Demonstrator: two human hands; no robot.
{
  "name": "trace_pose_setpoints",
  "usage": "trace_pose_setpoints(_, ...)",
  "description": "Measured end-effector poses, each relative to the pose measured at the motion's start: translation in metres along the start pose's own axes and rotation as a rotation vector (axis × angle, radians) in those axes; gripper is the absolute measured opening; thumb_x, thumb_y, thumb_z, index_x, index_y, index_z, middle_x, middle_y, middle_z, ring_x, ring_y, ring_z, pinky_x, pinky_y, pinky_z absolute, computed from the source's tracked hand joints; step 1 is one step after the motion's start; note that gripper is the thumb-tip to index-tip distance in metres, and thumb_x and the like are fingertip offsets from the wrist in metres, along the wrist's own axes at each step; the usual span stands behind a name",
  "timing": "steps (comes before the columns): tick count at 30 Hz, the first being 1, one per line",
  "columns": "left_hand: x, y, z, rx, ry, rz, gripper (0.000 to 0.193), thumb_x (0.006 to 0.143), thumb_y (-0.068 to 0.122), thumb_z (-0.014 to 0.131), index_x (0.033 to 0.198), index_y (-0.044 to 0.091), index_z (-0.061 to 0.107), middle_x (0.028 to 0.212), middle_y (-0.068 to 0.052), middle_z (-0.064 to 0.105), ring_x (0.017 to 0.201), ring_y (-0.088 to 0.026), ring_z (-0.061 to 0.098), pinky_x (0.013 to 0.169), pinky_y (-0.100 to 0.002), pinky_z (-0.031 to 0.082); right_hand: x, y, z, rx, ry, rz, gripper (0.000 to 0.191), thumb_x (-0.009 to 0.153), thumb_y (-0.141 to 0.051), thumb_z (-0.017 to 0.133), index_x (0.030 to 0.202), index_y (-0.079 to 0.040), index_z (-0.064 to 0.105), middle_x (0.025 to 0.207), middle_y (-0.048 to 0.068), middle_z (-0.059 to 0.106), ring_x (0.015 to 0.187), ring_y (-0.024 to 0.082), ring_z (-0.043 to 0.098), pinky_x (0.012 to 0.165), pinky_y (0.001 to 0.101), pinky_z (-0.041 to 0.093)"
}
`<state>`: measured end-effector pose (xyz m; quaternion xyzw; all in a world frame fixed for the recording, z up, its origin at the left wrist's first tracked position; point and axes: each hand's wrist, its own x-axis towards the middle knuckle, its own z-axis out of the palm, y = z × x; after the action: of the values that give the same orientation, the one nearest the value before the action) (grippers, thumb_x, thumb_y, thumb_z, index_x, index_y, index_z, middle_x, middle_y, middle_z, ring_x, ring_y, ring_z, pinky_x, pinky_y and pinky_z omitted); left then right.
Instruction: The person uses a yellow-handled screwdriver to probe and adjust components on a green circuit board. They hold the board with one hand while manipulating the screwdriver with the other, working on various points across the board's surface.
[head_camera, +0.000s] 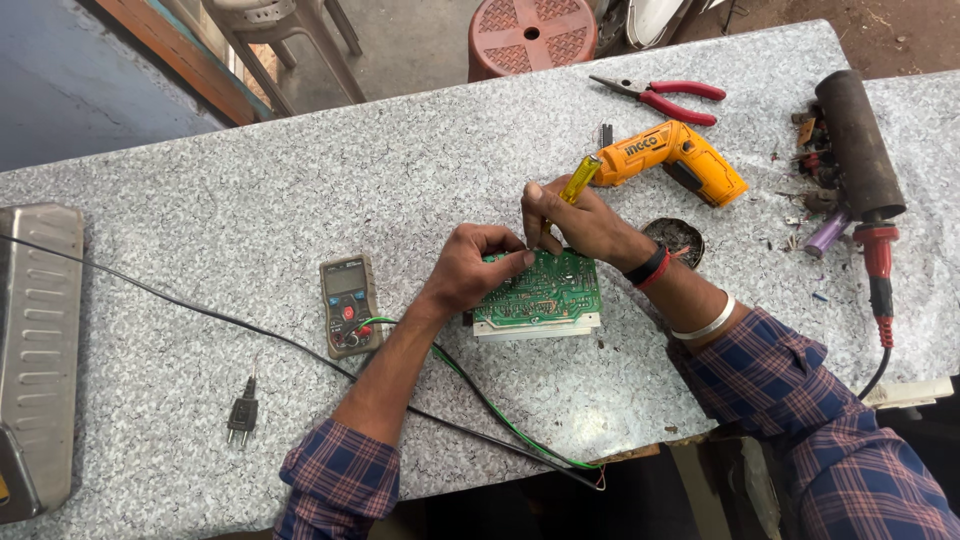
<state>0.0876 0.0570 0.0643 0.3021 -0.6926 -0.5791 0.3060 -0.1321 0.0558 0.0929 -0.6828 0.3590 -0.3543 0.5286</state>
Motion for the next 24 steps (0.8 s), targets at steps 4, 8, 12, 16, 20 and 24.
trace_pose_setpoints(4,-0.0007,0.0013,-0.0008,0.015,0.005,-0.013,0.023,0.088,0.022,0.077,0.086,0.0,0.075,0.07,0.001,0.068,0.065,-0.004,0.057,0.057,-0.025,0.046,0.0005,-0.0022,0.0009,-0.004,0.004,-0.008,0.066,0.111,-0.051,0.035,0.072,-0.005,0.062,0.062,0.002,0.058,0.052,0.009,0.053,0.05,0.0257,0.044)
trace_pose_setpoints(8,-0.0004,0.0004,-0.0009,0.011,0.002,-0.02,0.023,0.088,0.023,0.077,0.086,0.0,0.075,0.069,0.002,0.067,0.064,-0.004,0.056,0.056,-0.025,0.045,-0.0002,0.0006,0.0011,0.002,0.016,0.006,0.065,0.111,-0.051,0.036,0.073,-0.005,0.062,0.063,0.002,0.059,0.053,0.009,0.053,0.05,0.0256,0.044)
trace_pose_setpoints(12,0.0005,0.0007,-0.0008,0.022,-0.002,-0.006,0.024,0.088,0.024,0.077,0.086,0.0,0.074,0.069,0.002,0.066,0.064,-0.004,0.055,0.057,-0.025,0.045,-0.0003,0.004,0.0009,0.024,0.033,0.029,0.063,0.11,-0.051,0.036,0.075,-0.005,0.062,0.065,0.001,0.06,0.053,0.009,0.054,0.05,0.0252,0.045)
trace_pose_setpoints(16,0.0005,0.0032,-0.0021,0.032,-0.008,0.001,0.025,0.087,0.024,0.076,0.086,0.0,0.074,0.069,0.002,0.067,0.064,-0.004,0.056,0.058,-0.025,0.045,0.0,0.0048,0.0008,0.03,0.033,0.023,0.063,0.111,-0.051,0.037,0.076,-0.006,0.062,0.066,0.001,0.06,0.054,0.009,0.054,0.05,0.0248,0.045)
trace_pose_setpoints(20,0.0005,0.0044,-0.0018,0.046,-0.009,-0.007,0.025,0.088,0.024,0.076,0.085,0.0,0.074,0.068,0.002,0.066,0.063,-0.004,0.055,0.057,-0.026,0.044,-0.0005,0.0053,0.0005,0.034,0.038,0.029,0.062,0.11,-0.051,0.037,0.076,-0.006,0.062,0.067,0.001,0.061,0.054,0.008,0.055,0.05,0.0247,0.045)
trace_pose_setpoints(24,0.0006,0.0044,-0.0008,0.047,-0.008,0.002,0.024,0.088,0.024,0.076,0.085,0.0,0.074,0.068,0.002,0.067,0.064,-0.004,0.056,0.058,-0.025,0.046,-0.0007,0.0061,0.0003,0.036,0.038,0.03,0.061,0.111,-0.05,0.037,0.077,-0.006,0.062,0.067,0.001,0.061,0.054,0.008,0.054,0.05,0.0249,0.045)
